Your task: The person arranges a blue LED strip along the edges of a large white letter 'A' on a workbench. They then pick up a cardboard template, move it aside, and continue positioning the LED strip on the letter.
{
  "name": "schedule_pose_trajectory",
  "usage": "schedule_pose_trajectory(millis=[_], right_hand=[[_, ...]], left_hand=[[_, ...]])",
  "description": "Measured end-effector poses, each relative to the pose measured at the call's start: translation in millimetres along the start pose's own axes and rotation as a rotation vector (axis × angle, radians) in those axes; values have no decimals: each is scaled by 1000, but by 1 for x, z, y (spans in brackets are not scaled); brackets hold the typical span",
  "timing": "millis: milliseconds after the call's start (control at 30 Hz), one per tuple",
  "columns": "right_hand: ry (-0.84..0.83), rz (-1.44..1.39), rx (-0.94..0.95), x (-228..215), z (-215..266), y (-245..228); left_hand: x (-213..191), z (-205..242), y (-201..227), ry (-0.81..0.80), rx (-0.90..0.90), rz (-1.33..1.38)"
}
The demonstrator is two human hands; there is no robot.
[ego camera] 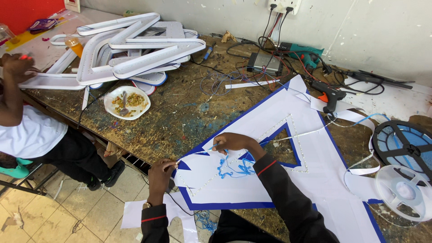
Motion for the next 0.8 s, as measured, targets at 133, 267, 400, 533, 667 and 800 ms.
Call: schedule_pose_trajectory(millis=[133, 267, 400, 533, 667, 800], right_hand=[[110, -16, 82, -11, 5, 9], [129, -102, 68, -5, 5, 14], [115, -90, 73, 1, 7, 17], [67, -51, 114, 3, 6, 29], [271, 313, 345, -28, 3, 57], [410, 818, 463, -33, -20, 48]], left_hand=[[-6, 14, 18, 144, 218, 52], [-4, 26, 4, 211, 90, 122], [3, 22, 0, 107, 62, 85], [13, 18, -13, -111, -101, 157], [-1, 21, 10, -2, 27, 57], [5, 14, 11, -168, -69, 68]])
Point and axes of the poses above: each hand's wrist, its own z-axis away from the middle knuckle, its own x-axis out of the palm, y = z × x, the point moved 10 cm from there along -z, towards the middle knuckle, and after that the axes turned 8 degrees about -x, right-handed, at the moved point
